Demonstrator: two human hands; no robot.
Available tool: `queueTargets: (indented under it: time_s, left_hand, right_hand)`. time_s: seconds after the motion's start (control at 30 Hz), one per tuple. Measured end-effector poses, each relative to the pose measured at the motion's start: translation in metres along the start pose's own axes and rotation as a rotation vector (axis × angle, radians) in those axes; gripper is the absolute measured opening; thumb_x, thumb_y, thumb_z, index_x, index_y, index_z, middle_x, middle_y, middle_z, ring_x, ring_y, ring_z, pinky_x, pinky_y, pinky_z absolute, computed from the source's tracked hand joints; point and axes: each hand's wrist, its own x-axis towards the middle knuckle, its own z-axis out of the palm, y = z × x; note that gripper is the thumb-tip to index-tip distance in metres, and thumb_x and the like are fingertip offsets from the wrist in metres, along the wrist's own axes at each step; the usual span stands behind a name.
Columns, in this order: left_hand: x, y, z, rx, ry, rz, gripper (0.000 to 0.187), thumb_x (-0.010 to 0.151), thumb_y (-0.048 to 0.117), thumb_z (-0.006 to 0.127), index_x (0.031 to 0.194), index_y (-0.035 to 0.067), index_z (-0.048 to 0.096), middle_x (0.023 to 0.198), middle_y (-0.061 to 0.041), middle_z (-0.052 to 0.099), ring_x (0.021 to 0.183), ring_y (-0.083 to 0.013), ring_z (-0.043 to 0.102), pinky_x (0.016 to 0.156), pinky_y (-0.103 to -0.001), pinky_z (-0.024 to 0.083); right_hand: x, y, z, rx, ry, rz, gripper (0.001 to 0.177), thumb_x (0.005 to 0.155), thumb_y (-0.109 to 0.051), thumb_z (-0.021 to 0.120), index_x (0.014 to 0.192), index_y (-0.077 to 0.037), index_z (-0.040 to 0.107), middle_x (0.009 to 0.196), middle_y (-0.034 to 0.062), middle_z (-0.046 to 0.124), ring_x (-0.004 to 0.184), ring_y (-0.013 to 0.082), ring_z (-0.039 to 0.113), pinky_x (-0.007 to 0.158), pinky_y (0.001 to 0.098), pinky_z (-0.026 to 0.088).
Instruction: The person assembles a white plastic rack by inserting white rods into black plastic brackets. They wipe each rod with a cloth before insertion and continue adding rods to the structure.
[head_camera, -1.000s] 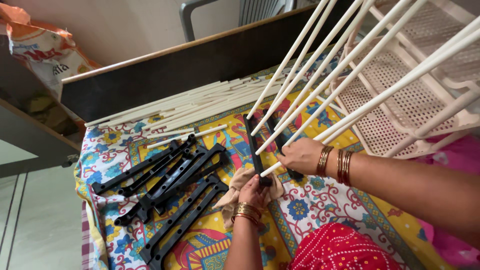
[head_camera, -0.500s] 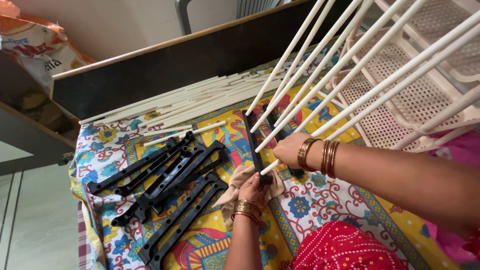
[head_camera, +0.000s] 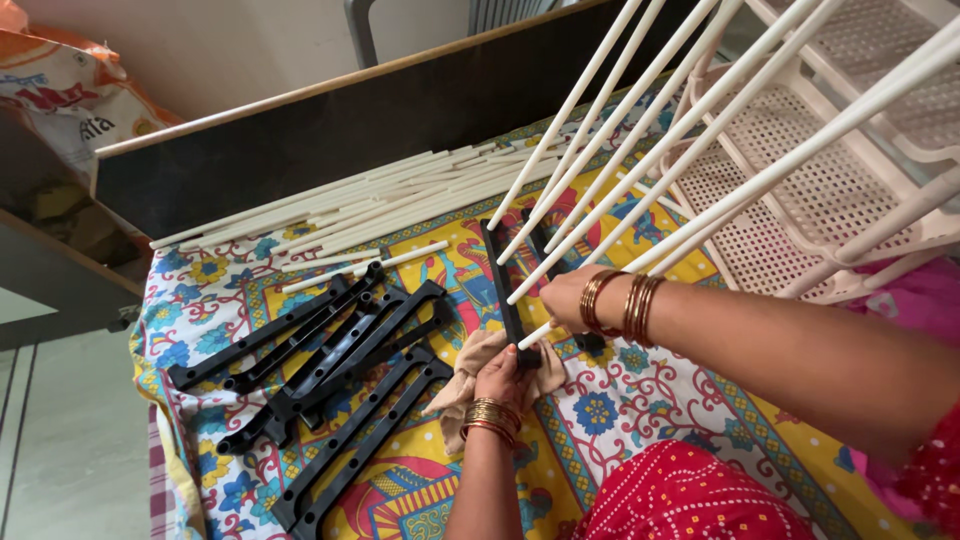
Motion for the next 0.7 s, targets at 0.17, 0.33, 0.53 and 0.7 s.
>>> queueTargets:
  time_s: [0.17, 0.33, 0.53, 0.7]
  left_hand:
    - [0.004, 0.001, -0.001, -0.031, 0.040, -0.016, 0.025, 0.102, 0.026, 0.060, 0.112, 0.006, 0.072, 0.106, -0.006, 0.077, 0.097, -0.0190, 0.072, 0.083, -0.036, 0.058]
    - [0.012, -0.006, -0.007, -0.062, 0.056, 0.005, 0.025, 0.102, 0.025, 0.061, 0.110, 0.004, 0.073, 0.103, -0.009, 0.076, 0.091, -0.0220, 0.073, 0.080, -0.039, 0.061]
    - [0.016, -0.011, -0.007, -0.058, 0.019, 0.042, 0.029, 0.102, 0.025, 0.060, 0.112, 0.002, 0.073, 0.103, -0.008, 0.077, 0.092, -0.0218, 0.073, 0.080, -0.037, 0.060]
    - [0.013, -0.009, -0.008, -0.021, 0.118, 0.035, 0.026, 0.101, 0.023, 0.062, 0.113, 0.003, 0.073, 0.103, -0.008, 0.075, 0.092, -0.0226, 0.073, 0.083, -0.039, 0.062]
  right_hand:
    - [0.000, -0.001, 0.016, -0.099, 0.156, -0.114, 0.026, 0.094, -0.033, 0.066, 0.096, -0.008, 0.075, 0.099, 0.0143, 0.073, 0.092, 0.0336, 0.072, 0.078, 0.0462, 0.058]
    - [-0.010, 0.004, 0.054, -0.457, 0.586, -0.433, 0.012, 0.089, -0.015, 0.062, 0.085, -0.006, 0.068, 0.084, 0.0112, 0.068, 0.080, 0.0316, 0.072, 0.065, 0.0433, 0.058]
    - [0.002, 0.015, 0.054, -0.308, 0.422, -0.428, 0.012, 0.087, -0.013, 0.062, 0.089, -0.005, 0.070, 0.088, 0.0135, 0.071, 0.080, 0.0340, 0.073, 0.065, 0.0440, 0.060]
    - [0.009, 0.006, 0.042, -0.261, 0.257, -0.298, 0.015, 0.087, -0.017, 0.064, 0.088, -0.009, 0.076, 0.090, 0.0138, 0.074, 0.087, 0.0337, 0.073, 0.075, 0.0452, 0.059]
